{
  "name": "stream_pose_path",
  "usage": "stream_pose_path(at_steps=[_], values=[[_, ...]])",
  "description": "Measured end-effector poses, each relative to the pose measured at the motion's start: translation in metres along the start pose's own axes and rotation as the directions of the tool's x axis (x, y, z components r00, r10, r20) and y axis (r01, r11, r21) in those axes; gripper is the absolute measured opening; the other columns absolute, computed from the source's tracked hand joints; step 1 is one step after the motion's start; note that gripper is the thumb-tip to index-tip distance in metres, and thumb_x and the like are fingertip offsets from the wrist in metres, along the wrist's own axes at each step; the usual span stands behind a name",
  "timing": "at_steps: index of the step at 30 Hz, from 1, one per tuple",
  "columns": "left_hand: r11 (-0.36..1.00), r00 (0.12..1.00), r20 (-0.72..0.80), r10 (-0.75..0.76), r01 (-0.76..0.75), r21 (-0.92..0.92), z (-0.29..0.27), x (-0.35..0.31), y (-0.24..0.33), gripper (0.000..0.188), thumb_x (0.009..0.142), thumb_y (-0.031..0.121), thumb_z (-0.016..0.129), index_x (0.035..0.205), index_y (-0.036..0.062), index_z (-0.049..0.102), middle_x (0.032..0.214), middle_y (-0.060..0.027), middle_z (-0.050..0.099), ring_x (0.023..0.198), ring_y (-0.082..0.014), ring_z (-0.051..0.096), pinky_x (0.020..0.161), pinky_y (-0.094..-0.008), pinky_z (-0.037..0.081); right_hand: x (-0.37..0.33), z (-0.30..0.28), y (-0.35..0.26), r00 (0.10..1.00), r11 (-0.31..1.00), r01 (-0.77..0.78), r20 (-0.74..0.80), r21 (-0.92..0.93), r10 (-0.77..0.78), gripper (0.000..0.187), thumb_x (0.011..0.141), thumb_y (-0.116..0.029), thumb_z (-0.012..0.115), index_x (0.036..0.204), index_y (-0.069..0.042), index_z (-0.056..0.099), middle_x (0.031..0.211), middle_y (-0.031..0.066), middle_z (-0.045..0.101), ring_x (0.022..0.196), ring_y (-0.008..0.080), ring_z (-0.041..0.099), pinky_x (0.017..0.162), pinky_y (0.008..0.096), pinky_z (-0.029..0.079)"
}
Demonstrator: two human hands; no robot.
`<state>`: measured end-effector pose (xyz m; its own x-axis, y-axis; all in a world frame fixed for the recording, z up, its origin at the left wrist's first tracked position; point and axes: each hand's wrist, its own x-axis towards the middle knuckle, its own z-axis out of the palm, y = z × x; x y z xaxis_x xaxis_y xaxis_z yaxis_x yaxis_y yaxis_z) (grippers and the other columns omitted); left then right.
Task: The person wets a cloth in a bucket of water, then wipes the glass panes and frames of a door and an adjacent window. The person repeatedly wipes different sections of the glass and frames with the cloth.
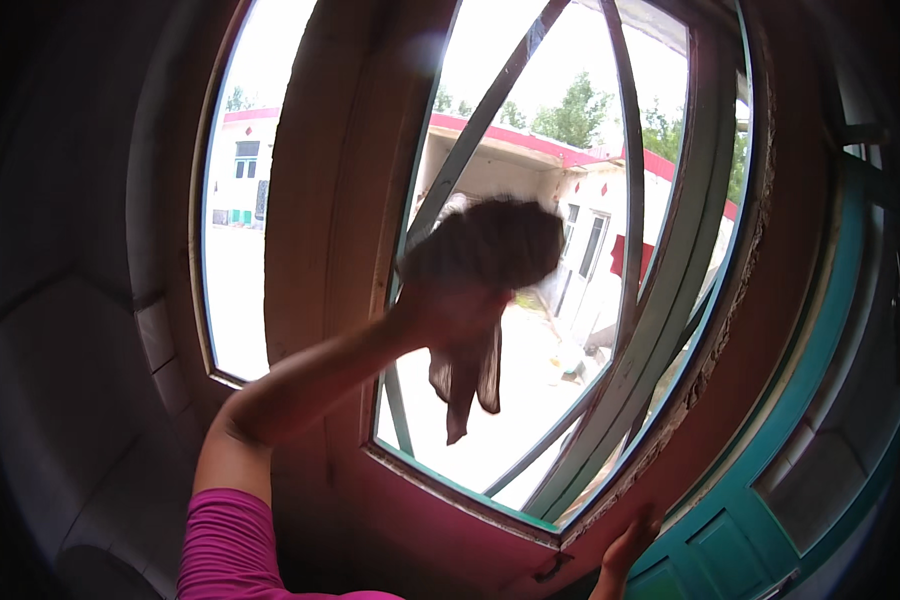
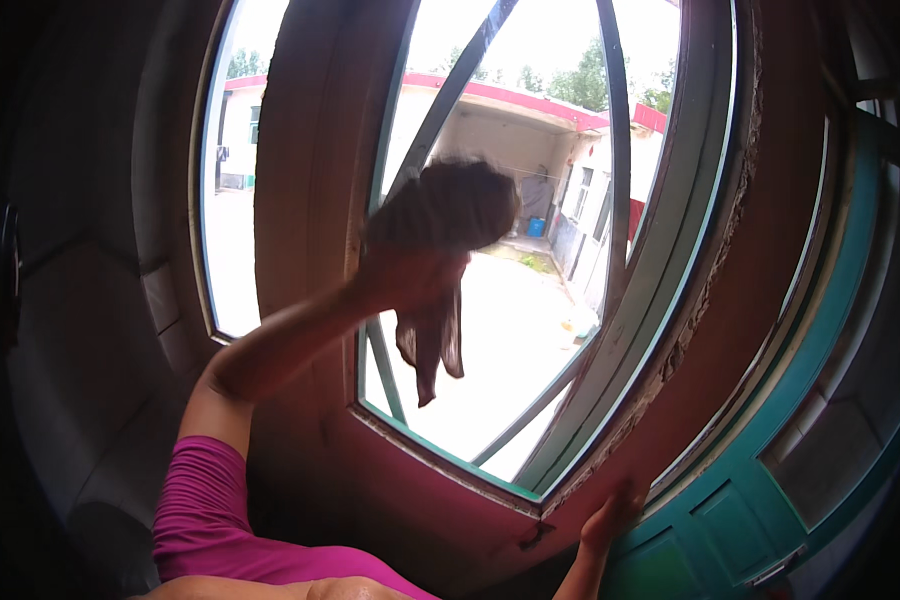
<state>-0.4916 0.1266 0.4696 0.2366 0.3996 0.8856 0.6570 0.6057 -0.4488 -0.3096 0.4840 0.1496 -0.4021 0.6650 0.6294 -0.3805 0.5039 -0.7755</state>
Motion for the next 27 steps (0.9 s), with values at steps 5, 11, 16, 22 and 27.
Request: stream_pose_path(at_steps=[5, 11, 16, 22, 27], values=[[0.994, 0.905, -0.420, 0.071, -0.098, -0.044, 0.036, 0.138, -0.135, 0.028, 0.104, 0.034, 0.058, 0.104, 0.0076, 0.068, 0.085, -0.0106, 0.072, 0.083, -0.0290, 0.073, 0.073, -0.0424, 0.058, -0.016, -0.030, 0.077, 0.988, 0.942, 0.141, -0.024, -0.305, -0.156, 0.066, 0.108, -0.048, 0.043, 0.148, 0.004, 0.043, 0.144, 0.0306, 0.052, 0.127, 0.0411, 0.056, 0.108, 0.0501, 0.045], [0.985, 0.984, -0.136, -0.114, 0.095, -0.142, -0.006, 0.297, -0.246, 0.024, 0.102, 0.026, 0.060, 0.109, 0.0036, 0.066, 0.091, -0.0100, 0.071, 0.087, -0.0226, 0.071, 0.074, -0.0371, 0.058, -0.039, -0.015, 0.065, 0.967, 0.897, -0.255, -0.121, -0.362, 0.226, 0.059, 0.109, -0.034, 0.050, 0.153, 0.004, 0.038, 0.155, 0.0313, 0.037, 0.138, 0.0460, 0.042, 0.116, 0.0512, 0.036], [0.988, 0.971, -0.183, -0.153, 0.145, -0.059, -0.016, 0.321, -0.256, 0.027, 0.101, 0.028, 0.062, 0.110, 0.0031, 0.065, 0.090, -0.0097, 0.070, 0.087, -0.0214, 0.070, 0.075, -0.0369, 0.058, -0.050, -0.039, 0.112, 0.956, 0.311, 0.258, 0.194, -0.915, -0.221, 0.044, 0.110, -0.022, 0.047, 0.143, 0.005, 0.053, 0.152, 0.0330, 0.043, 0.138, 0.0456, 0.042, 0.115, 0.0516, 0.037], [0.992, 0.976, -0.201, -0.088, 0.068, -0.103, -0.002, 0.233, -0.213, 0.031, 0.101, 0.032, 0.064, 0.112, 0.0025, 0.064, 0.090, -0.0094, 0.069, 0.087, -0.0200, 0.069, 0.076, -0.0367, 0.058, -0.028, -0.024, 0.088, 0.992, 0.778, -0.112, -0.021, -0.619, 0.126, 0.051, 0.110, -0.031, 0.043, 0.147, 0.003, 0.050, 0.155, 0.0316, 0.040, 0.137, 0.0458, 0.043, 0.116, 0.0517, 0.036], [0.961, 0.992, -0.076, -0.100, 0.077, -0.267, 0.013, 0.085, -0.144, 0.035, 0.100, 0.034, 0.066, 0.113, 0.0020, 0.063, 0.090, -0.0091, 0.068, 0.087, -0.0189, 0.069, 0.077, -0.0366, 0.058, -0.011, -0.019, 0.049, 0.989, 0.946, -0.143, -0.006, -0.290, 0.148, 0.061, 0.109, -0.045, 0.037, 0.148, 0.001, 0.046, 0.149, 0.0325, 0.045, 0.130, 0.0445, 0.051, 0.112, 0.0507, 0.041]])
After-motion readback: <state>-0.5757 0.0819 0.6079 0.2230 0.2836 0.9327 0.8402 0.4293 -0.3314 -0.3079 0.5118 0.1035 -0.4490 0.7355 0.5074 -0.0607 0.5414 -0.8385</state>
